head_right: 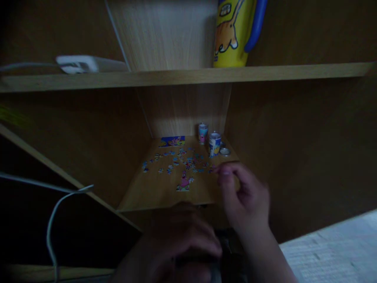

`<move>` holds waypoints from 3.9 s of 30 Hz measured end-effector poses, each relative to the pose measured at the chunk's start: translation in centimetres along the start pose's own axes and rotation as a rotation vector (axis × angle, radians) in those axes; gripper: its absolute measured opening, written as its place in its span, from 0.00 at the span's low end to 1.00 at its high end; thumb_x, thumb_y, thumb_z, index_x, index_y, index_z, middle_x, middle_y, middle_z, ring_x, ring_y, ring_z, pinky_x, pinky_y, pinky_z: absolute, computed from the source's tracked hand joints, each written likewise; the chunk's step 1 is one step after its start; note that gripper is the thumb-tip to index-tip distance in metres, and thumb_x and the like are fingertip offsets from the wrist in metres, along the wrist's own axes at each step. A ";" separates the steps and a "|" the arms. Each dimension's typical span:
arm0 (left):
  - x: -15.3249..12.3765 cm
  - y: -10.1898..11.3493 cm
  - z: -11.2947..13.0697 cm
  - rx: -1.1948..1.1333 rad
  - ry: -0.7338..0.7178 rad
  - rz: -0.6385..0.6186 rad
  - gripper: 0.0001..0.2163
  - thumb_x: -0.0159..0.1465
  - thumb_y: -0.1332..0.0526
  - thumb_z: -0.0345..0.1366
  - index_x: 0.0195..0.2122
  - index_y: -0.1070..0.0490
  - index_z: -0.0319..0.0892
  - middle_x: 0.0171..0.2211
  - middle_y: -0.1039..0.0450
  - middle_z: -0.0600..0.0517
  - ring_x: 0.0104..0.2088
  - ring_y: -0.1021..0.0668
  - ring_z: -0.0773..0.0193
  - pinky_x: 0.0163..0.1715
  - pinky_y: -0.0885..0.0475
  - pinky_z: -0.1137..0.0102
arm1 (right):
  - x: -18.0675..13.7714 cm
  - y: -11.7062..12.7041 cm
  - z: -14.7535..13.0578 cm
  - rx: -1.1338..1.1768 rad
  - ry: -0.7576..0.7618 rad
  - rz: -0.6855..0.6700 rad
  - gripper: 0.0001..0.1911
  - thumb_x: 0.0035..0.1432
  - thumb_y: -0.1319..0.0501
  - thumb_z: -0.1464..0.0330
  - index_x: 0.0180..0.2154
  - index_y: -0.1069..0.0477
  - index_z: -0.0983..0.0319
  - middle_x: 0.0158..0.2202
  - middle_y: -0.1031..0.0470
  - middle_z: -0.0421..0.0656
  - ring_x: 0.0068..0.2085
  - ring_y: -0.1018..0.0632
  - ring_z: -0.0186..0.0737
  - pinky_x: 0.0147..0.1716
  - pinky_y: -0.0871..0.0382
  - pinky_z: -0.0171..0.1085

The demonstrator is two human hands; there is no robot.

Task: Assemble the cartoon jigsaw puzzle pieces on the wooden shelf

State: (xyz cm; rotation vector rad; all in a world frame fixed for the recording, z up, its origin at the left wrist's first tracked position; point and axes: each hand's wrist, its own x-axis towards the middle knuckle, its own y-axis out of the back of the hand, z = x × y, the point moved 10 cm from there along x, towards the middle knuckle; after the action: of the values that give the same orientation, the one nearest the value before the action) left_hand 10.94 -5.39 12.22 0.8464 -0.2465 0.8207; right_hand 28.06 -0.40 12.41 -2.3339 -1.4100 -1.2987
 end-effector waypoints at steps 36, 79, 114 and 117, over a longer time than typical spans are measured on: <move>-1.9 4.7 -16.3 0.613 0.258 0.145 0.21 0.64 0.37 0.13 0.46 0.16 0.47 0.47 0.12 0.52 0.49 0.15 0.52 0.57 0.22 0.52 | 4.7 -18.3 13.4 -0.317 0.117 -0.644 0.16 0.72 0.39 0.74 0.46 0.11 0.57 0.49 0.14 0.47 0.48 0.15 0.45 0.52 0.24 0.39; -1.9 4.4 -16.2 0.687 0.279 0.145 0.16 0.67 0.36 0.16 0.43 0.17 0.46 0.43 0.14 0.50 0.47 0.16 0.52 0.55 0.22 0.53 | 4.2 -19.0 13.9 -0.272 0.119 -0.696 0.11 0.74 0.30 0.58 0.47 0.18 0.58 0.49 0.16 0.48 0.44 0.16 0.44 0.46 0.25 0.38; -1.7 4.7 -16.3 0.713 0.322 0.171 0.12 0.71 0.37 0.20 0.44 0.19 0.45 0.42 0.15 0.49 0.45 0.16 0.51 0.55 0.23 0.52 | 4.2 -19.1 15.2 0.397 -0.259 -0.621 0.26 0.67 0.30 0.42 0.47 0.21 0.57 0.47 0.10 0.47 0.40 0.14 0.42 0.41 0.18 0.40; -1.8 4.7 -16.5 0.710 0.333 0.172 0.11 0.72 0.37 0.21 0.44 0.19 0.45 0.43 0.15 0.48 0.46 0.16 0.51 0.55 0.23 0.52 | 3.9 -19.5 15.0 0.424 -0.277 -0.658 0.28 0.67 0.30 0.42 0.52 0.21 0.57 0.48 0.10 0.47 0.35 0.15 0.39 0.38 0.19 0.39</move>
State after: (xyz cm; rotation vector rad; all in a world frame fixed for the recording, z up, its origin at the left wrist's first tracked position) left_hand 4.41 7.77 3.19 1.3380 0.2926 1.2224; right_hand 22.90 20.45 -0.16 -1.8746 -2.3954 -0.6612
